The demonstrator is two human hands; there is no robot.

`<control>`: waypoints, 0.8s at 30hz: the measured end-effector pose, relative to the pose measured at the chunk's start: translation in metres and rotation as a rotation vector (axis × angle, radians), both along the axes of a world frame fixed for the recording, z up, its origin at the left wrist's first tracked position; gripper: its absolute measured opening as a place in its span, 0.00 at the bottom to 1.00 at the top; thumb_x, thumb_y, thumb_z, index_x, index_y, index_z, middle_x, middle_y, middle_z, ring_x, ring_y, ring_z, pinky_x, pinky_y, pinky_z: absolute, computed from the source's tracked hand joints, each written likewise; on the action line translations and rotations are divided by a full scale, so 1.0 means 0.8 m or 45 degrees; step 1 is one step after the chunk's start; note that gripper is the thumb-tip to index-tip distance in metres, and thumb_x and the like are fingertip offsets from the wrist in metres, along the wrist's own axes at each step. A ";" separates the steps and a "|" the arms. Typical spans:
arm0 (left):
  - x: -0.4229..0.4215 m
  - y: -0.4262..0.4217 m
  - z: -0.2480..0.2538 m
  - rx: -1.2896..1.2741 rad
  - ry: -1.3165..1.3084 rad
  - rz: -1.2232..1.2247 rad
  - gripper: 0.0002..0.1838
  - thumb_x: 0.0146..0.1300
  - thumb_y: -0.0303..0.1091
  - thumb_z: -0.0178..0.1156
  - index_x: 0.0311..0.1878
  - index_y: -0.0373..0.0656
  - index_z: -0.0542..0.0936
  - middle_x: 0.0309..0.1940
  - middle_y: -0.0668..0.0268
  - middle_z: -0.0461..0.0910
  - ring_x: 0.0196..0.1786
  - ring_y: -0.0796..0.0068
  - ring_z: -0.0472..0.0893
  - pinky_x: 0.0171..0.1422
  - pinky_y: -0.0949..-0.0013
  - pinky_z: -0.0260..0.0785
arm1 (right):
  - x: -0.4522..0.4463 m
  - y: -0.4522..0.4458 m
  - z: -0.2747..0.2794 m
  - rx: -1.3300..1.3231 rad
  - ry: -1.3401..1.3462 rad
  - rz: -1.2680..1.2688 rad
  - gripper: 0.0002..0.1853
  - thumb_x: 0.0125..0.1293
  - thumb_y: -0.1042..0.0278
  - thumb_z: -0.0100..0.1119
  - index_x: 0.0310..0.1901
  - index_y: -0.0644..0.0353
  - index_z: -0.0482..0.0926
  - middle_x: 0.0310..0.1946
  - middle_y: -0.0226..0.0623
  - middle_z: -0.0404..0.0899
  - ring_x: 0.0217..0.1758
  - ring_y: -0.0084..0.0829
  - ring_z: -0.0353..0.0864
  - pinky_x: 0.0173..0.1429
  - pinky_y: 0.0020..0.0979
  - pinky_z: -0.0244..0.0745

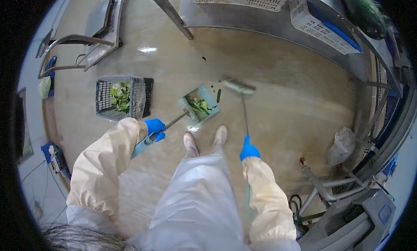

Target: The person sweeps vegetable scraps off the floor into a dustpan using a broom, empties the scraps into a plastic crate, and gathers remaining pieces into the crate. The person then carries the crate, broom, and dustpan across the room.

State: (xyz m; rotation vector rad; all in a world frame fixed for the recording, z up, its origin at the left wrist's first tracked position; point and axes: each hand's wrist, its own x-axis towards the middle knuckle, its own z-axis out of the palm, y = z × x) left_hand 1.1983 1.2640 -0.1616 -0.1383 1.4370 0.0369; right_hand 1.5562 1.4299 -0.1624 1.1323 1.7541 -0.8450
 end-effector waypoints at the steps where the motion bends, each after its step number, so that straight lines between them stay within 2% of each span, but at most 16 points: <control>1: -0.009 -0.017 -0.037 -0.008 0.004 0.007 0.14 0.52 0.30 0.45 0.13 0.40 0.70 0.12 0.58 0.70 0.14 0.66 0.71 0.17 0.64 0.62 | -0.009 0.005 -0.007 0.117 -0.034 -0.072 0.28 0.56 0.67 0.38 0.60 0.54 0.49 0.38 0.51 0.72 0.39 0.44 0.74 0.42 0.44 0.67; 2: -0.019 -0.029 -0.069 0.488 0.079 -0.721 0.11 0.50 0.32 0.46 0.17 0.40 0.72 0.14 0.59 0.72 0.17 0.66 0.73 0.21 0.63 0.62 | -0.008 -0.008 -0.041 0.105 -0.028 -0.065 0.28 0.56 0.67 0.38 0.60 0.54 0.49 0.38 0.51 0.72 0.39 0.44 0.74 0.42 0.44 0.67; 3: -0.012 -0.011 -0.048 0.549 0.106 -0.904 0.10 0.49 0.33 0.47 0.19 0.40 0.74 0.16 0.59 0.73 0.19 0.66 0.73 0.23 0.63 0.63 | -0.001 -0.034 -0.104 0.162 -0.051 -0.048 0.27 0.57 0.67 0.37 0.60 0.54 0.47 0.38 0.51 0.72 0.39 0.44 0.74 0.42 0.43 0.68; 5: 0.001 0.027 -0.005 0.664 0.182 -1.276 0.10 0.48 0.36 0.49 0.23 0.40 0.76 0.20 0.58 0.75 0.24 0.65 0.75 0.28 0.61 0.64 | -0.004 -0.057 -0.121 0.221 -0.079 -0.033 0.27 0.58 0.66 0.35 0.60 0.54 0.46 0.39 0.51 0.72 0.39 0.45 0.74 0.42 0.43 0.68; 7: 0.004 0.042 -0.001 0.772 0.167 -1.830 0.11 0.49 0.37 0.48 0.25 0.42 0.77 0.26 0.57 0.76 0.28 0.62 0.76 0.31 0.62 0.66 | -0.024 -0.063 -0.060 -0.122 0.100 0.308 0.28 0.55 0.69 0.36 0.60 0.55 0.46 0.37 0.52 0.72 0.38 0.47 0.74 0.43 0.43 0.68; 9: -0.006 0.014 -0.008 0.743 0.219 -1.485 0.11 0.49 0.38 0.48 0.27 0.44 0.77 0.30 0.56 0.76 0.32 0.59 0.76 0.34 0.62 0.67 | -0.019 -0.068 -0.023 -0.214 0.196 0.293 0.30 0.54 0.70 0.38 0.60 0.55 0.45 0.35 0.52 0.73 0.36 0.47 0.74 0.41 0.43 0.68; 11: -0.006 0.007 0.016 0.761 0.151 -1.816 0.09 0.49 0.37 0.51 0.30 0.45 0.78 0.31 0.56 0.76 0.34 0.57 0.75 0.36 0.62 0.68 | 0.015 -0.073 -0.005 -0.155 0.183 0.113 0.32 0.52 0.71 0.40 0.61 0.55 0.45 0.32 0.53 0.73 0.35 0.47 0.74 0.39 0.42 0.68; 12: -0.014 -0.027 -0.020 0.757 0.198 -1.773 0.11 0.48 0.37 0.52 0.32 0.44 0.78 0.32 0.56 0.76 0.35 0.57 0.76 0.40 0.61 0.68 | 0.027 -0.070 0.014 -0.156 0.085 0.026 0.32 0.53 0.70 0.40 0.61 0.55 0.43 0.35 0.52 0.73 0.37 0.46 0.74 0.40 0.42 0.68; 13: -0.012 -0.024 -0.018 0.759 0.195 -1.775 0.11 0.48 0.37 0.52 0.32 0.44 0.78 0.32 0.56 0.76 0.35 0.57 0.76 0.40 0.61 0.68 | 0.034 -0.067 0.030 -0.158 -0.019 -0.061 0.32 0.53 0.70 0.40 0.61 0.55 0.42 0.38 0.52 0.72 0.39 0.45 0.74 0.41 0.43 0.68; 15: -0.005 -0.024 -0.015 0.811 -0.076 -2.277 0.13 0.50 0.38 0.50 0.34 0.42 0.77 0.34 0.54 0.75 0.37 0.57 0.75 0.42 0.62 0.68 | 0.038 -0.075 0.018 -0.077 -0.063 -0.107 0.33 0.53 0.71 0.40 0.61 0.56 0.42 0.35 0.52 0.73 0.36 0.45 0.75 0.38 0.43 0.68; 17: 0.004 -0.034 -0.037 0.769 -0.050 -2.163 0.13 0.50 0.37 0.49 0.35 0.41 0.77 0.34 0.53 0.75 0.37 0.56 0.75 0.40 0.62 0.69 | 0.037 -0.095 -0.021 0.009 -0.100 -0.150 0.33 0.52 0.72 0.41 0.61 0.56 0.43 0.31 0.52 0.74 0.33 0.45 0.75 0.35 0.43 0.68; 18: 0.015 -0.039 -0.046 0.660 0.073 -1.972 0.13 0.50 0.36 0.48 0.35 0.41 0.77 0.34 0.53 0.75 0.36 0.56 0.75 0.39 0.62 0.69 | 0.035 -0.118 -0.063 0.069 -0.023 -0.130 0.33 0.52 0.71 0.40 0.61 0.56 0.42 0.31 0.52 0.74 0.33 0.45 0.75 0.36 0.43 0.68; 20: 0.039 -0.010 -0.003 0.080 0.407 -1.042 0.14 0.50 0.36 0.46 0.36 0.41 0.76 0.34 0.52 0.75 0.36 0.54 0.75 0.37 0.60 0.68 | 0.012 -0.135 -0.064 0.116 0.048 -0.114 0.32 0.53 0.71 0.39 0.61 0.56 0.42 0.32 0.52 0.74 0.33 0.46 0.75 0.37 0.43 0.69; 21: 0.039 -0.017 -0.004 0.074 0.403 -1.044 0.14 0.50 0.36 0.46 0.36 0.41 0.76 0.34 0.52 0.75 0.36 0.54 0.75 0.37 0.60 0.68 | 0.001 -0.132 -0.058 -0.042 0.135 0.066 0.32 0.53 0.71 0.38 0.61 0.56 0.42 0.32 0.52 0.73 0.33 0.46 0.75 0.38 0.43 0.68; 22: 0.034 -0.028 -0.009 0.224 0.354 -1.267 0.14 0.50 0.35 0.46 0.35 0.40 0.76 0.33 0.52 0.75 0.36 0.55 0.75 0.37 0.61 0.68 | -0.011 -0.123 -0.039 -0.194 0.224 0.246 0.32 0.53 0.71 0.38 0.61 0.56 0.42 0.32 0.53 0.73 0.34 0.47 0.74 0.40 0.43 0.68; 24: 0.013 -0.062 -0.032 0.463 0.281 -1.596 0.13 0.50 0.33 0.46 0.35 0.40 0.77 0.32 0.53 0.75 0.35 0.56 0.76 0.37 0.62 0.69 | -0.003 -0.122 -0.011 -0.196 0.204 0.207 0.32 0.53 0.72 0.38 0.61 0.56 0.42 0.32 0.52 0.73 0.34 0.47 0.74 0.40 0.42 0.68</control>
